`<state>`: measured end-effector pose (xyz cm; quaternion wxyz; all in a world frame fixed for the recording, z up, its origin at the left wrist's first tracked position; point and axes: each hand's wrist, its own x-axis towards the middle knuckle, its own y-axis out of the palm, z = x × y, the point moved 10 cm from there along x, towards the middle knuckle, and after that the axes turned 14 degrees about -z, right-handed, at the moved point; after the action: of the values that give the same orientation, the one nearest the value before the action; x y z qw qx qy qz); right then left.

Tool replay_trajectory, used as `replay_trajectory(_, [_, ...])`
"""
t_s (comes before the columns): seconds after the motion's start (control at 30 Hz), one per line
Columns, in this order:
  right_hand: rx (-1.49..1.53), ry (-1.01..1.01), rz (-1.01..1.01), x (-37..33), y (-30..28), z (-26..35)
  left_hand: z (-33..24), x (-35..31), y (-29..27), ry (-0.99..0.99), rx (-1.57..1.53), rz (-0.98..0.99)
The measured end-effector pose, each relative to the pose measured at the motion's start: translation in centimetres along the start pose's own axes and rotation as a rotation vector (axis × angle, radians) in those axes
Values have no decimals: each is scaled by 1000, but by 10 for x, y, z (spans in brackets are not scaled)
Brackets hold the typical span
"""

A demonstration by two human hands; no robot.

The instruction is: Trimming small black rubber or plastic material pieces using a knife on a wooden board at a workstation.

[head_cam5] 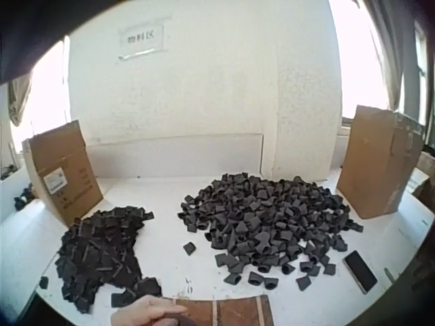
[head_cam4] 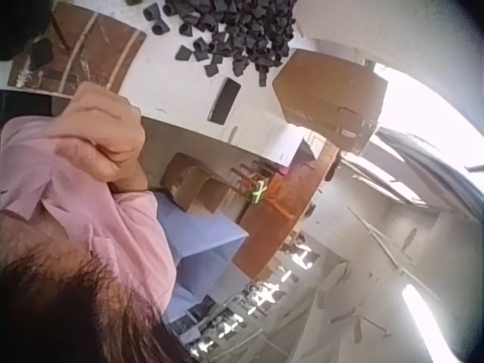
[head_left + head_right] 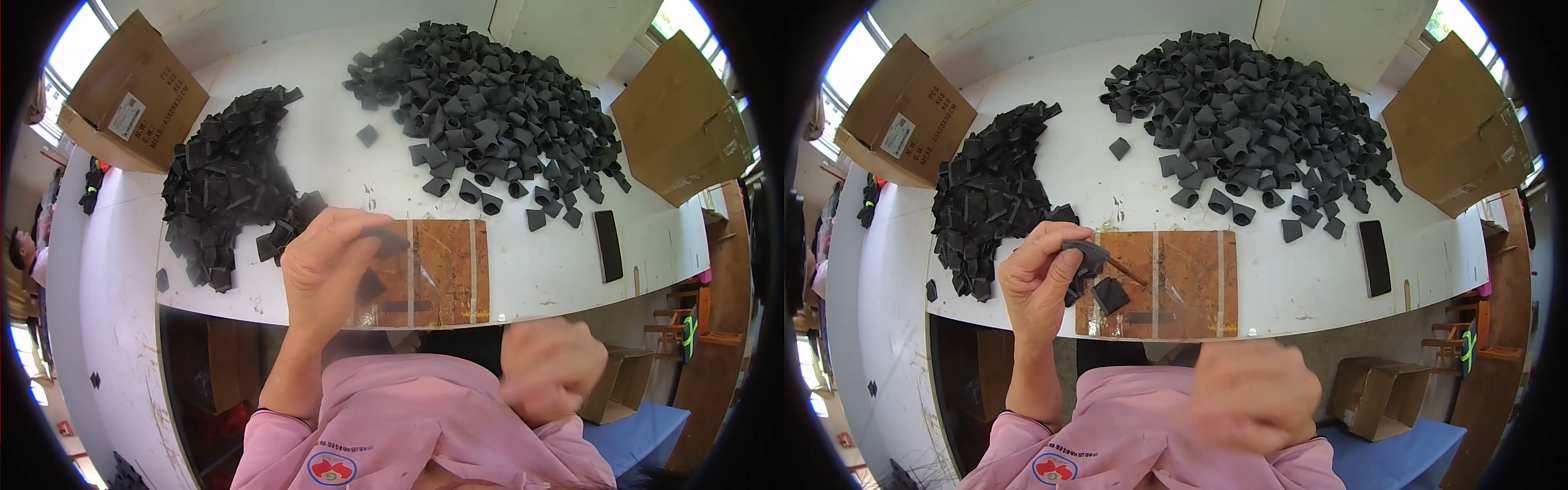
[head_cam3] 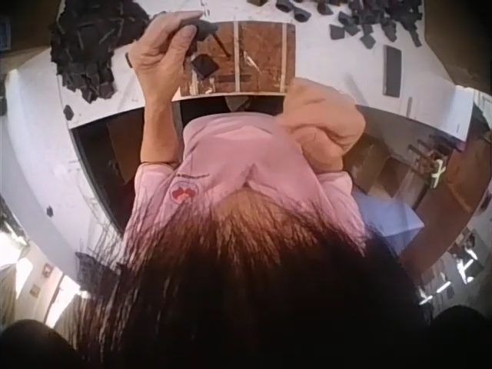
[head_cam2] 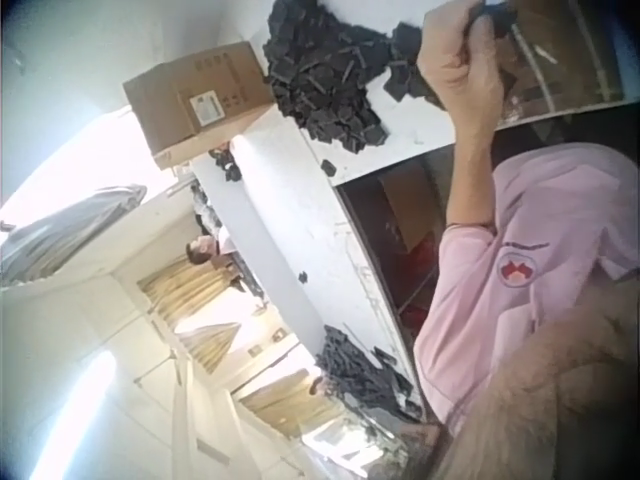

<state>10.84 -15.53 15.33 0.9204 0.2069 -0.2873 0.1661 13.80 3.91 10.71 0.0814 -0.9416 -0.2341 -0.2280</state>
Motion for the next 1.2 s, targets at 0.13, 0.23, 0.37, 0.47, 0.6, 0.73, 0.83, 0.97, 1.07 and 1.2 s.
replay_trajectory(0.13, [-762, 8, -99, 34, 11, -66, -6, -3, 13, 38, 92, 98])
replay_trajectory(0.23, [-850, -100, 32, 34, 26, -89, -10, -2, 14, 127, 153, 88])
replay_trajectory(0.37, [-945, -268, 112, 36, 40, -85, 0, -2, 5, 31, 118, 53])
replay_trajectory(0.47, [-873, -294, 113, 31, 40, -89, 1, -7, 4, 31, 109, 49])
replay_trajectory(0.6, [-868, -341, 61, 27, 38, -92, -3, -5, 7, 150, 170, 58])
replay_trajectory(0.73, [-955, -247, 200, 36, 43, -98, 21, -14, -4, 110, 202, -96])
replay_trajectory(0.83, [-419, 274, -41, 69, -7, -115, 75, -44, -21, -97, 382, -164])
replay_trajectory(0.97, [-515, 413, -309, 32, -59, -141, 127, -81, -8, -19, 869, 67])
replay_trajectory(1.07, [-630, 522, -186, -43, -49, -167, 140, -82, -5, 63, 897, 92])
replay_trajectory(1.2, [-801, 471, 36, -76, -20, -173, 165, -94, -10, -525, 454, 128])
